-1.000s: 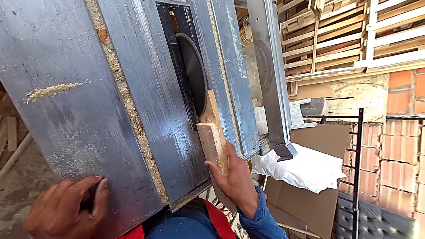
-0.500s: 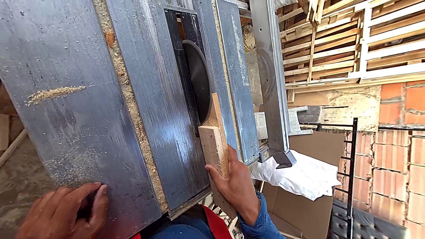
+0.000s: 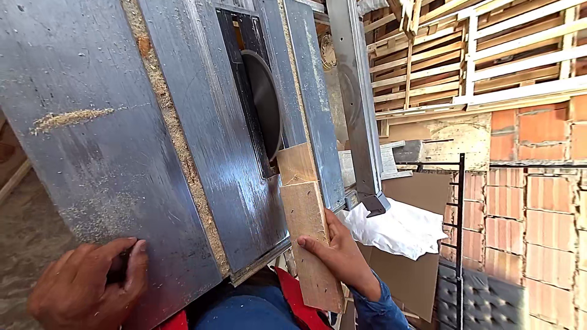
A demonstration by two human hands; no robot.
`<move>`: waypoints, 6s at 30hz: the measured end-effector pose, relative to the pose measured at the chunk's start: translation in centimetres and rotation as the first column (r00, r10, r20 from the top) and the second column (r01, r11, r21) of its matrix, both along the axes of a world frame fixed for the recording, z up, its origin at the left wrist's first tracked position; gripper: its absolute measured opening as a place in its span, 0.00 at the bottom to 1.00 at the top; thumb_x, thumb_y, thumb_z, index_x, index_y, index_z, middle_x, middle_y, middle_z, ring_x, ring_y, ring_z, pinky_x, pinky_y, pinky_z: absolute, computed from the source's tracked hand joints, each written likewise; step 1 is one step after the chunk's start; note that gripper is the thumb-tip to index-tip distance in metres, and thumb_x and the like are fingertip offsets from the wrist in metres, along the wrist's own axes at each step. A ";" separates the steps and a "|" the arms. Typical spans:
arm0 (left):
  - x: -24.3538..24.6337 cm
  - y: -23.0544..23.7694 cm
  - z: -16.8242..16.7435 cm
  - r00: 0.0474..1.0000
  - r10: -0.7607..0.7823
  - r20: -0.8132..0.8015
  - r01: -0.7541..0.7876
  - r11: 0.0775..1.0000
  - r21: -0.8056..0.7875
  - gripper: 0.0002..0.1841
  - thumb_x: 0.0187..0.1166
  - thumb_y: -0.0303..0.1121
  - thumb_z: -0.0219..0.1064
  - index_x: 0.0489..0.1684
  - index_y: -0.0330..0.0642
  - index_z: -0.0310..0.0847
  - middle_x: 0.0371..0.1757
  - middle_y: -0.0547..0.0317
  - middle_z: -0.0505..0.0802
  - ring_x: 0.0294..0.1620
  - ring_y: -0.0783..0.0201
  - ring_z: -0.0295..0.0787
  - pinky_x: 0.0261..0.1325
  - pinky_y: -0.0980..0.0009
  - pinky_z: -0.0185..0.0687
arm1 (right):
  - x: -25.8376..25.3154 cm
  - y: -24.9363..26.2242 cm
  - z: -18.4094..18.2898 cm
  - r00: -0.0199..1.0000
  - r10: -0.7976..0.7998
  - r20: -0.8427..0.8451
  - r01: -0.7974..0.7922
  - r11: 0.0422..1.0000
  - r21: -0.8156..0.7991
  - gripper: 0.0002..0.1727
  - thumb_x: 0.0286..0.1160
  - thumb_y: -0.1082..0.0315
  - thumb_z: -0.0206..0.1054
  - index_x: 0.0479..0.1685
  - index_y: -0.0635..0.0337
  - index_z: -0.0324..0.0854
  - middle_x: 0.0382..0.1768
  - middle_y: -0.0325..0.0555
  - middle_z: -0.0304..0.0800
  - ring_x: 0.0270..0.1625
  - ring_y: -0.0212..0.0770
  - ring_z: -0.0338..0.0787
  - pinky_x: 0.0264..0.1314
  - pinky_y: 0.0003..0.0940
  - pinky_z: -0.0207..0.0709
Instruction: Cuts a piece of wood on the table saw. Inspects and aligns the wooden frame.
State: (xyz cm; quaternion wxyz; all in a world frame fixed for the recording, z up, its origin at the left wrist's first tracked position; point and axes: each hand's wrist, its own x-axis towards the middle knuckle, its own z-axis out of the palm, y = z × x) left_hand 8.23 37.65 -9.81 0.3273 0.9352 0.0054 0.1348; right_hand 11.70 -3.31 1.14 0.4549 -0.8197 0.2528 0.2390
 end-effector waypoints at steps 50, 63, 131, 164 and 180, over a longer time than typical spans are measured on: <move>-0.3 0.2 -1.0 1.000 0.025 0.015 -0.025 0.999 -0.025 0.19 0.76 0.43 0.65 0.45 0.34 0.90 0.25 0.49 0.85 0.26 0.51 0.80 0.33 0.51 0.73 | 2.9 4.7 -1.0 0.943 0.331 -0.039 -0.292 0.764 -0.575 0.42 0.65 0.44 0.76 0.76 0.62 0.75 0.36 0.40 0.94 0.39 0.38 0.94 0.46 0.42 0.89; 0.2 -0.2 -0.5 0.999 0.042 0.035 -0.042 0.999 -0.002 0.18 0.76 0.42 0.64 0.43 0.33 0.90 0.24 0.48 0.84 0.26 0.50 0.80 0.32 0.51 0.72 | 4.3 3.9 -2.2 0.951 0.309 0.005 -0.256 0.800 -0.543 0.43 0.62 0.42 0.78 0.74 0.62 0.76 0.38 0.39 0.95 0.41 0.35 0.94 0.47 0.41 0.89; -3.8 -37.1 19.3 0.768 0.329 -0.549 -0.242 0.943 0.227 0.43 0.67 0.42 0.70 0.83 0.23 0.64 0.48 0.46 0.96 0.41 0.60 0.96 0.39 0.58 0.93 | 7.7 -4.5 -2.0 0.770 0.621 -0.146 -0.161 0.411 0.897 0.30 0.75 0.44 0.71 0.62 0.60 0.76 0.43 0.41 0.91 0.46 0.32 0.92 0.52 0.34 0.87; -0.4 -34.4 16.9 0.775 0.298 -0.556 -0.205 0.953 0.225 0.39 0.68 0.46 0.66 0.79 0.26 0.71 0.49 0.49 0.96 0.42 0.61 0.95 0.42 0.57 0.92 | 8.6 -2.0 -3.6 0.816 0.576 -0.054 -0.232 0.411 0.882 0.37 0.71 0.33 0.69 0.62 0.57 0.78 0.40 0.47 0.94 0.41 0.42 0.95 0.42 0.44 0.90; -2.1 -33.0 19.8 0.822 0.191 -0.536 -0.076 0.970 0.229 0.43 0.67 0.46 0.70 0.83 0.29 0.68 0.50 0.50 0.96 0.42 0.61 0.96 0.39 0.57 0.93 | 7.3 -2.6 -1.8 0.851 0.497 -0.170 -0.074 0.434 0.898 0.35 0.75 0.41 0.70 0.70 0.59 0.74 0.47 0.47 0.93 0.48 0.40 0.94 0.52 0.42 0.89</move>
